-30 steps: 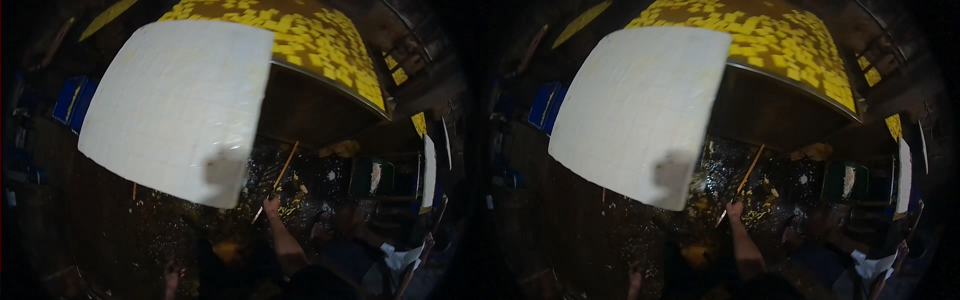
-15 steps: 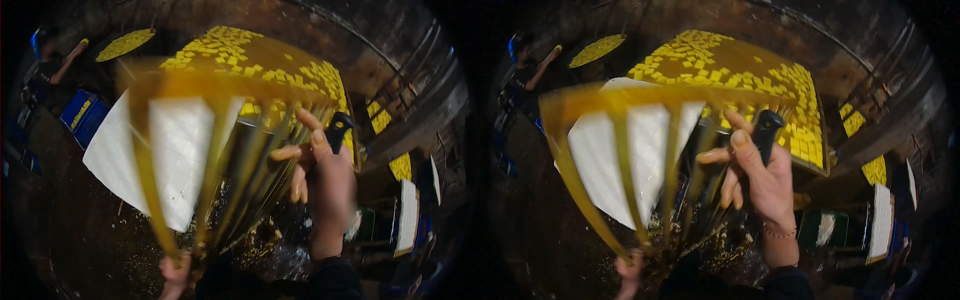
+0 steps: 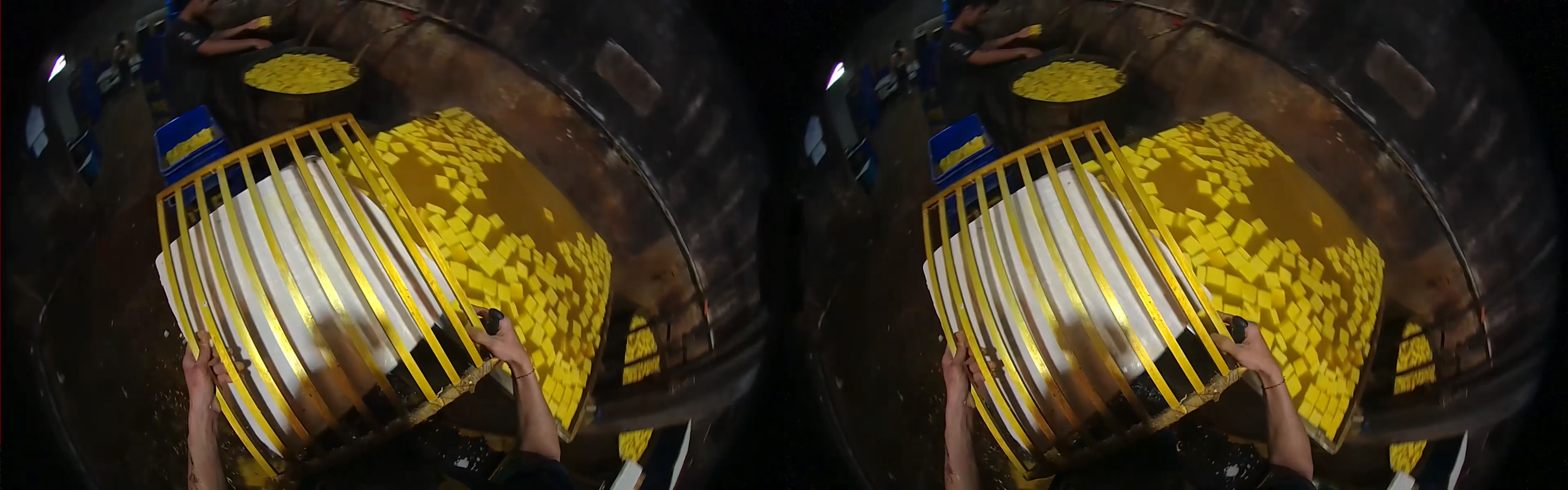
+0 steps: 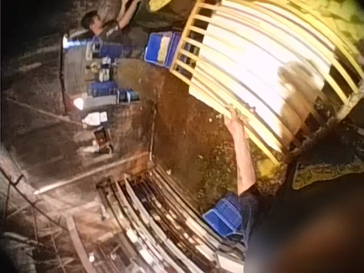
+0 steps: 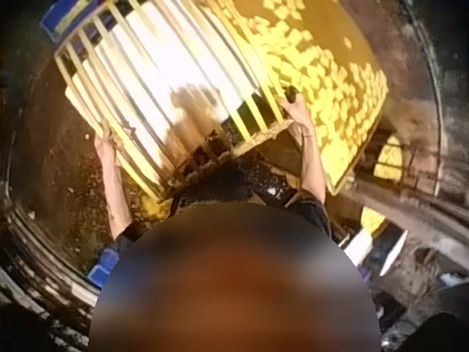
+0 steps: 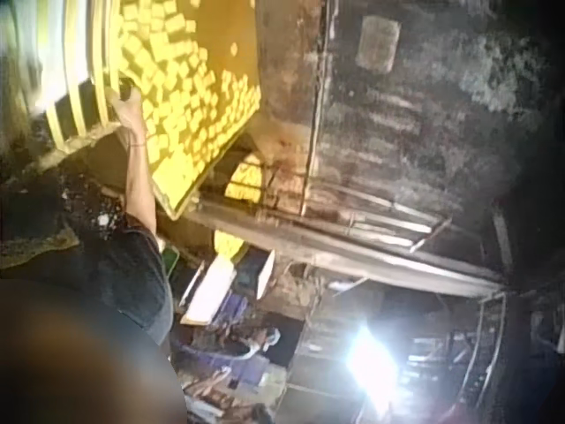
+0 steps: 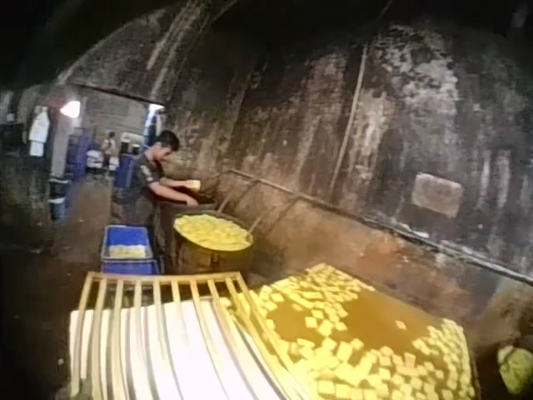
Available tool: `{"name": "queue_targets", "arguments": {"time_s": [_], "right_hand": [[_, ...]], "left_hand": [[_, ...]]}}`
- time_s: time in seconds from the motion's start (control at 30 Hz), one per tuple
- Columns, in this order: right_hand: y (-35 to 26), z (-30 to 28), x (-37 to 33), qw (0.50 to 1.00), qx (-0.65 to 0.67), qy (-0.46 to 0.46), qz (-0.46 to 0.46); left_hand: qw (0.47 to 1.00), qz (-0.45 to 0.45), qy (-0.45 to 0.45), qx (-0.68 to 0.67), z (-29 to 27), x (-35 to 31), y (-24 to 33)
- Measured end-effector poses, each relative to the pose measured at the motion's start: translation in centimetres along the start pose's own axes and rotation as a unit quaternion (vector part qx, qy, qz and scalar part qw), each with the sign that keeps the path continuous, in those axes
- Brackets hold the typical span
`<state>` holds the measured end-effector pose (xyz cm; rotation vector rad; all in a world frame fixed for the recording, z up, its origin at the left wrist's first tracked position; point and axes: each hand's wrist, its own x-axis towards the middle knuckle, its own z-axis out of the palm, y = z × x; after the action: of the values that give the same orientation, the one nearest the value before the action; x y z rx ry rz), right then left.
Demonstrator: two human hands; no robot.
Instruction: The person cuts large white tofu slabs with a knife using a wooden grid as a guide, places the slabs into a vat of yellow liquid, and then sorts the resulting yellow tofu blocks from a barrel into a blue crate by hand.
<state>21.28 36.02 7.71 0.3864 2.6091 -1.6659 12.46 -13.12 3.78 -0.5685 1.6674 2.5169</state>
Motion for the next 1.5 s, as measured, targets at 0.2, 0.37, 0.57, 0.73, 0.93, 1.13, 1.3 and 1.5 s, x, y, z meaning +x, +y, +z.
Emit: {"name": "queue_targets", "arguments": {"time_s": [0.2,0.37,0.57,0.73,0.93,1.13,1.3,1.5], "right_hand": [[3.4,-0.3,9.5,0.996,0.091,0.001,-0.01],[6.7,-0.9,13.5,0.997,0.068,-0.018,-0.036],[5.5,-0.6,14.5,0.997,0.044,-0.062,0.036],[8.2,-0.3,15.4,0.991,0.115,-0.062,0.022],[6.8,-0.1,16.3,0.979,0.177,-0.084,0.053],[7.4,-0.1,16.7,0.981,0.176,-0.082,0.031],[6.3,-0.6,15.7,0.983,0.149,-0.094,0.046],[8.2,-1.1,16.6,0.991,0.096,-0.084,0.046]], "left_hand": [[0.983,0.1,0.126,0.09,2.3,1.5,-3.2],[0.873,0.216,0.252,0.356,2.0,1.2,-5.4],[0.747,0.217,0.325,0.538,3.0,-0.7,-6.0],[0.756,0.209,0.333,0.524,3.9,-0.6,-6.5],[0.745,0.258,0.324,0.523,3.7,1.0,-6.5],[0.703,0.258,0.329,0.575,3.4,1.6,-6.9],[0.701,0.25,0.328,0.582,2.9,0.8,-7.3],[0.697,0.264,0.315,0.588,6.6,-3.5,-7.8]]}}
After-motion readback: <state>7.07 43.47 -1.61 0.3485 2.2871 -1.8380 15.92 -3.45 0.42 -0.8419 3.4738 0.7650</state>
